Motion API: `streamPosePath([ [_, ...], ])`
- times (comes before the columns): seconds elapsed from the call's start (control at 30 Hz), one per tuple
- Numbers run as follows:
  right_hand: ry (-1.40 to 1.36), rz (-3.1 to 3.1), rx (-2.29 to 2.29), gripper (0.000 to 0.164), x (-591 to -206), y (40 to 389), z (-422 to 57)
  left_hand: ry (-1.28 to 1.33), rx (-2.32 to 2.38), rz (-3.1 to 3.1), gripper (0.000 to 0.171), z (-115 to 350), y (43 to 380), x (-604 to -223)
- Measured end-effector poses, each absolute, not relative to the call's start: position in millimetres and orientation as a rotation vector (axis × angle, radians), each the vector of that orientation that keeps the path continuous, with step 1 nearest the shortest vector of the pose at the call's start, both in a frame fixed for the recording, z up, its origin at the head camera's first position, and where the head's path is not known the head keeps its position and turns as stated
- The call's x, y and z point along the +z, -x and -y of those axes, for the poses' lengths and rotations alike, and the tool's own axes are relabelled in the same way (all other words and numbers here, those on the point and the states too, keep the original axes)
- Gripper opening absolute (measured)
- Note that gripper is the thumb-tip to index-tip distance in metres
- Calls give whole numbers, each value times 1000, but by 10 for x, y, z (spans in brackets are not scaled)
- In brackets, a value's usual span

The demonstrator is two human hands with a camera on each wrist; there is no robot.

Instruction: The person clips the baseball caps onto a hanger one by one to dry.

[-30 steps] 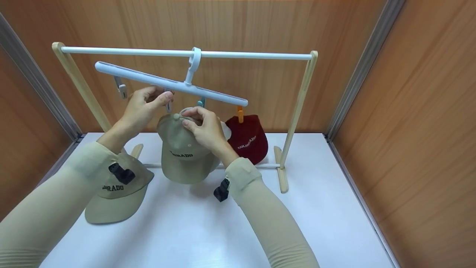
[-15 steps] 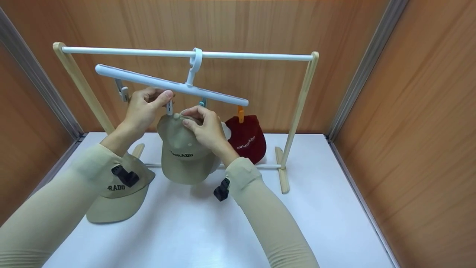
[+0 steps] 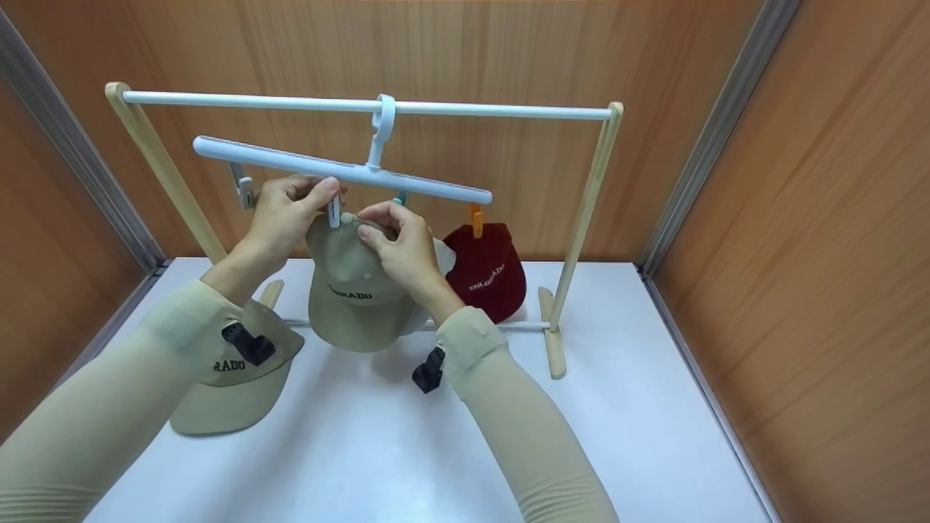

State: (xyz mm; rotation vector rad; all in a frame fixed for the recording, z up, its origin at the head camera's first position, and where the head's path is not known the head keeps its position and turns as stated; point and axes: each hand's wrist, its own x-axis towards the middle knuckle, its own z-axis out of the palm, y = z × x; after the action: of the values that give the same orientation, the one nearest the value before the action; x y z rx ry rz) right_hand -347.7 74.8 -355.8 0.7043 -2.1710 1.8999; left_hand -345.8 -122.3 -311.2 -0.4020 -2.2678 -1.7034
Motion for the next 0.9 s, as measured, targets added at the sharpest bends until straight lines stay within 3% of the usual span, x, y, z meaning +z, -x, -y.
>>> streamPosePath([
  [0.6,-550,2202,1762,23,-3559,3454,-726,552,-1584,2304,37,1205,3484,-3211],
  [0.9,-631,2228,1518,30,-3597,3423,-747,570,-1619,2285,44,1203,3516,-3265],
])
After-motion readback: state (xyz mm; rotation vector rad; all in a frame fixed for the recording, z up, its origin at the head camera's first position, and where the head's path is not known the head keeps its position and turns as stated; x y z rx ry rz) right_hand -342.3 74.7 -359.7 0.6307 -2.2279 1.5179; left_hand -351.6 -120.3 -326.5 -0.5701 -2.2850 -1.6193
